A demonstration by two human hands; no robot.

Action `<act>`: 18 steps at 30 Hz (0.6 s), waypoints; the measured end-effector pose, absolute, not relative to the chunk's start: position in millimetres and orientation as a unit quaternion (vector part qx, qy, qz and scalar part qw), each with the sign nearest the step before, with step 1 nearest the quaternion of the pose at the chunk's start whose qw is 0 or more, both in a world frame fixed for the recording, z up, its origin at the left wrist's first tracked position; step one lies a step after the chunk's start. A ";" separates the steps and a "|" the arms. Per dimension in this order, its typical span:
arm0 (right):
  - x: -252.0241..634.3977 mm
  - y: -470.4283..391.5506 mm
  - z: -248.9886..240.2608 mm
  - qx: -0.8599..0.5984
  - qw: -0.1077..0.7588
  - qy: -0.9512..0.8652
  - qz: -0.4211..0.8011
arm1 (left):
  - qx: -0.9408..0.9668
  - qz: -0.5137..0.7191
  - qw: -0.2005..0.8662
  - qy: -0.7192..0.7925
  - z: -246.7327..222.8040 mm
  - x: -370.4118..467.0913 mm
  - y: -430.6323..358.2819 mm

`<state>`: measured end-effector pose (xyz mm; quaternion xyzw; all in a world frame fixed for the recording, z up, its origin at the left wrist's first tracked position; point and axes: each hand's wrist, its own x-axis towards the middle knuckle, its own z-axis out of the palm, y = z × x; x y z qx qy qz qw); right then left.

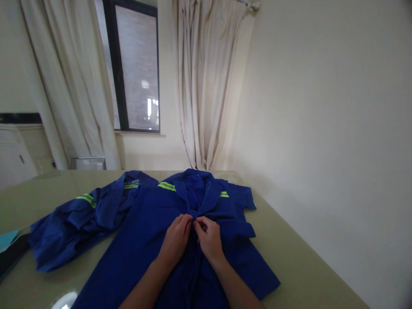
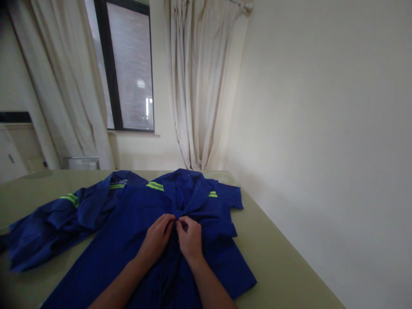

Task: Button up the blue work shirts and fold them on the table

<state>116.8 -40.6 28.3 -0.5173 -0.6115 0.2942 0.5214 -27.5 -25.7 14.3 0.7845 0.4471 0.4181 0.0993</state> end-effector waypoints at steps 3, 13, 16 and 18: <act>117.5 -38.4 25.4 -0.503 0.525 -0.607 0.321 | 0.775 0.434 0.123 0.442 10.2 -28.8 -22.9; 121.6 -39.9 28.8 -0.540 0.460 -0.684 0.169 | 0.740 0.421 0.204 0.484 11.8 -30.0 -23.9; 120.3 -44.0 32.1 -0.560 0.421 -0.700 0.138 | 0.725 0.415 0.239 0.494 15.1 -32.2 -23.0; 119.5 -46.0 32.8 -0.571 0.399 -0.707 0.127 | 0.726 0.413 0.255 0.488 17.3 -34.0 -22.7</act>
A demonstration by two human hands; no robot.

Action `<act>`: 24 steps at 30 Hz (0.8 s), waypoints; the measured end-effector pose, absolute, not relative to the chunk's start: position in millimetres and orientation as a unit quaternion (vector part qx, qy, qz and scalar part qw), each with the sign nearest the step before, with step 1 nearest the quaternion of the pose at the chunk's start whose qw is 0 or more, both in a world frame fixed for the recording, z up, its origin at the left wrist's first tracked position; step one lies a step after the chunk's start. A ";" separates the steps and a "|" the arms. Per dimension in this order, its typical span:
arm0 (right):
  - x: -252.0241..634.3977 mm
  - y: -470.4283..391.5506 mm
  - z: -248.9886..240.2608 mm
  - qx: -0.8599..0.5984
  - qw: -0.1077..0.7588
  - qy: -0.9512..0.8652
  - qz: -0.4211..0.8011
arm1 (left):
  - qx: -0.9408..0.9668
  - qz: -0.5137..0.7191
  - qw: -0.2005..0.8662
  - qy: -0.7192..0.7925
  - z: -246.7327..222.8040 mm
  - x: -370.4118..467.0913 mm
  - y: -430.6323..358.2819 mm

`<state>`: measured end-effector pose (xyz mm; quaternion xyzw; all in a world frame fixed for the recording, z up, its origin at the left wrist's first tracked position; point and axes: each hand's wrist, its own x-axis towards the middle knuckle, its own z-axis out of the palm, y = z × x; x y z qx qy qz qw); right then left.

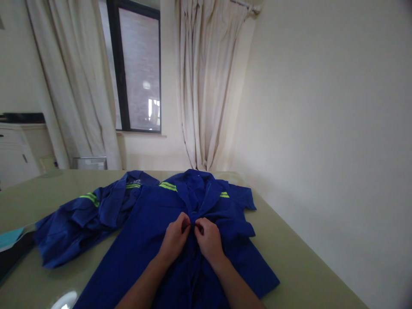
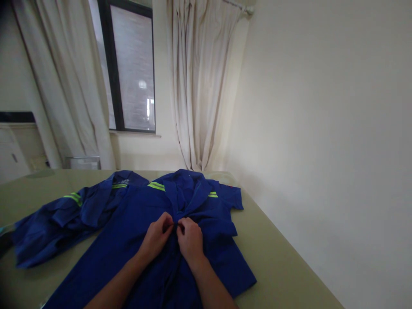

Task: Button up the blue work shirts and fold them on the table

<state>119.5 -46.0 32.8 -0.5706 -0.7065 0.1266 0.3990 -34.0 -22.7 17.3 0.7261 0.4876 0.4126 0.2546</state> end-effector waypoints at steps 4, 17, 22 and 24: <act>118.6 -47.8 31.7 -0.591 0.355 -0.718 0.095 | 0.735 0.419 0.277 0.456 21.0 -35.5 -24.1; 118.2 -47.2 31.3 -0.606 0.350 -0.709 0.085 | 0.691 0.452 0.353 0.441 13.4 -36.2 -17.3; 118.8 -47.0 30.5 -0.593 0.359 -0.714 0.101 | 0.673 0.464 0.386 0.427 10.7 -37.3 -12.6; 119.3 -46.6 31.1 -0.593 0.364 -0.710 0.111 | 0.665 0.470 0.393 0.426 9.9 -37.5 -10.8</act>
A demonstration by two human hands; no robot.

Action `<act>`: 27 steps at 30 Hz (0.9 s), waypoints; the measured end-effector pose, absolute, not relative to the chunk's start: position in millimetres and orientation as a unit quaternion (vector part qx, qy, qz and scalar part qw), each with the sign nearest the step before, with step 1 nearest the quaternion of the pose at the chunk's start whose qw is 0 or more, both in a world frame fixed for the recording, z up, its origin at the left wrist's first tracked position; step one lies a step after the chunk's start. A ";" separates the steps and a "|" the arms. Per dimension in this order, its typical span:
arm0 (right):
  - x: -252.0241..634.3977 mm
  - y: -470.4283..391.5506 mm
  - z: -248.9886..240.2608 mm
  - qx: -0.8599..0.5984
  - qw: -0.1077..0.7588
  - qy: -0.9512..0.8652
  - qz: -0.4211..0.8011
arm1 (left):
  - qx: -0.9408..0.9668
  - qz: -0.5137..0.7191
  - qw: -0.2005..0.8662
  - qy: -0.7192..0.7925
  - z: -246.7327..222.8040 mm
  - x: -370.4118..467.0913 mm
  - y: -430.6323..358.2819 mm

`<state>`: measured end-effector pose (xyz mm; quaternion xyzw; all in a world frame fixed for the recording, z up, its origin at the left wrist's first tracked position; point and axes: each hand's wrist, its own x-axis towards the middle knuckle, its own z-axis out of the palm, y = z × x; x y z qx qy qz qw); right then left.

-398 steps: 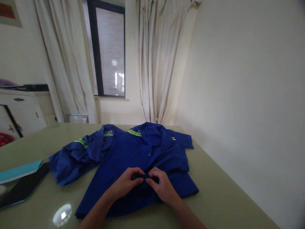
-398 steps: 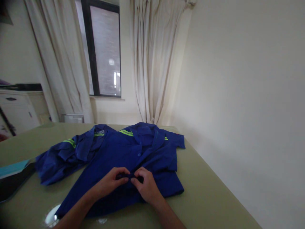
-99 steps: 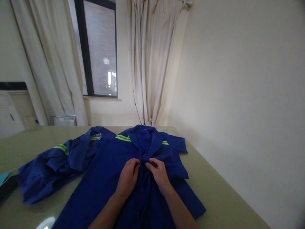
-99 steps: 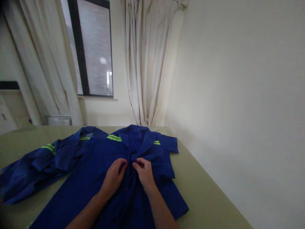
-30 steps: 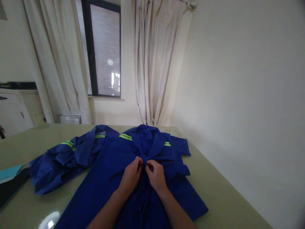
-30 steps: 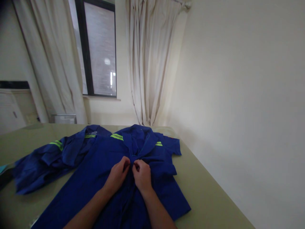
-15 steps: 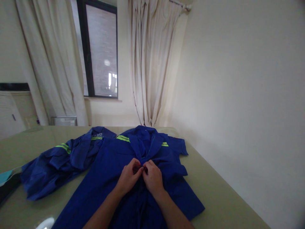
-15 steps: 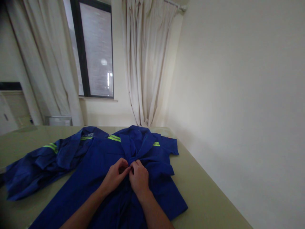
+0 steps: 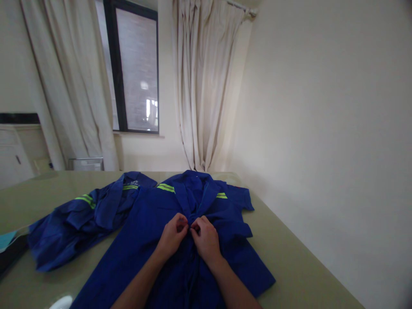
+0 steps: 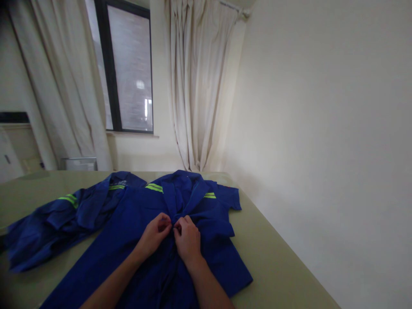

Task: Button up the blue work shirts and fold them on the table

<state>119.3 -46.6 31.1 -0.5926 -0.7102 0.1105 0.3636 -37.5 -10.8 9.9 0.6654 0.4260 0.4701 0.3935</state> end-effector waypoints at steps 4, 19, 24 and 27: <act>120.0 -45.3 31.4 -0.591 0.363 -0.711 0.114 | 0.654 0.464 0.402 0.443 11.0 -37.6 -10.3; 119.6 -44.8 26.5 -0.570 0.391 -0.709 0.140 | 0.655 0.455 0.413 0.440 14.8 -37.5 -11.9; 119.4 -45.3 27.9 -0.591 0.368 -0.706 0.129 | 0.651 0.473 0.392 0.445 13.7 -34.8 -12.1; 119.1 -46.6 29.3 -0.600 0.361 -0.704 0.117 | 0.664 0.468 0.362 0.458 16.2 -30.2 -16.3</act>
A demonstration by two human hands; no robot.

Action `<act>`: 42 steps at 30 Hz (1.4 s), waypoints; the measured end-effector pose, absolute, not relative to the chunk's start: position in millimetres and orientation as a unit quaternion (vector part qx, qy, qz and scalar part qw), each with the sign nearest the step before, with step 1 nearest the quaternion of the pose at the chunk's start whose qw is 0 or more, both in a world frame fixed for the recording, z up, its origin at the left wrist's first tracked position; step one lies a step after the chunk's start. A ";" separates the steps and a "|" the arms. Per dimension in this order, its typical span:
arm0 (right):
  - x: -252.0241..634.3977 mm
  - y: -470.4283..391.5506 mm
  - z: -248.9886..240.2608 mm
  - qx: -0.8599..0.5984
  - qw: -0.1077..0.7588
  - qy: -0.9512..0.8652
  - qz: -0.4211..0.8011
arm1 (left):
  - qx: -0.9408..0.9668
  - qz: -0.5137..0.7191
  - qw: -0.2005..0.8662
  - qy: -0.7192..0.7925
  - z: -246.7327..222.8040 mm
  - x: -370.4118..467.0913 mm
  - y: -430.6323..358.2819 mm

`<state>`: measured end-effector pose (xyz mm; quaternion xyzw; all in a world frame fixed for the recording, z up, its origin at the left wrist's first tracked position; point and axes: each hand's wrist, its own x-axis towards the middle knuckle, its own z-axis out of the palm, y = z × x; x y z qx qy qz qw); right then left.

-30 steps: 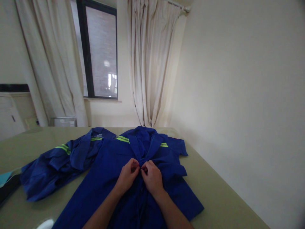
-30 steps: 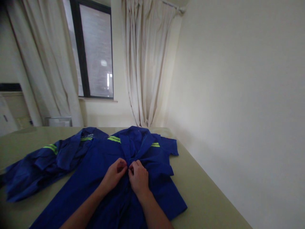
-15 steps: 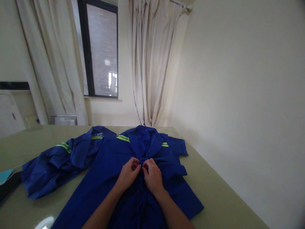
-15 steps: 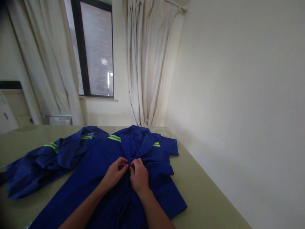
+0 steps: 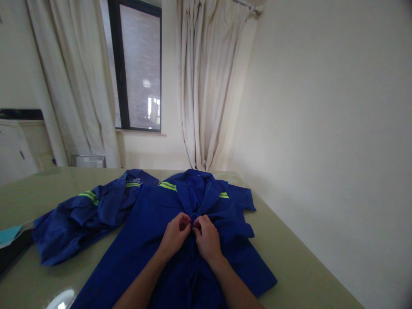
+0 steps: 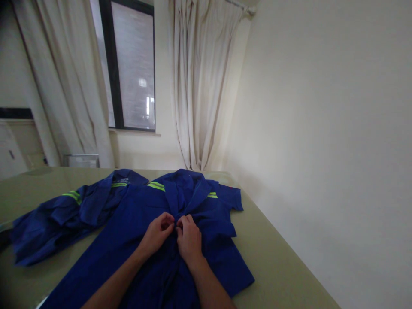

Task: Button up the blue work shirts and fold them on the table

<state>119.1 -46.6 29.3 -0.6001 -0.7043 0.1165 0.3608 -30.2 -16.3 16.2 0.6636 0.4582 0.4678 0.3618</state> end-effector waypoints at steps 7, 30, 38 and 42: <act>119.6 -47.2 31.2 -0.567 0.391 -0.712 0.135 | 0.650 0.468 0.392 0.453 17.1 -31.3 -15.5; 117.9 -48.5 28.4 -0.580 0.391 -0.704 0.126 | 0.676 0.439 0.382 0.453 17.3 -34.8 -15.4; 116.3 -42.0 22.7 -0.597 0.399 -0.676 0.165 | 0.664 0.470 0.368 0.450 10.2 -34.0 -12.6; 118.4 -40.9 22.1 -0.585 0.417 -0.677 0.159 | 0.669 0.453 0.363 0.465 16.3 -32.4 -16.5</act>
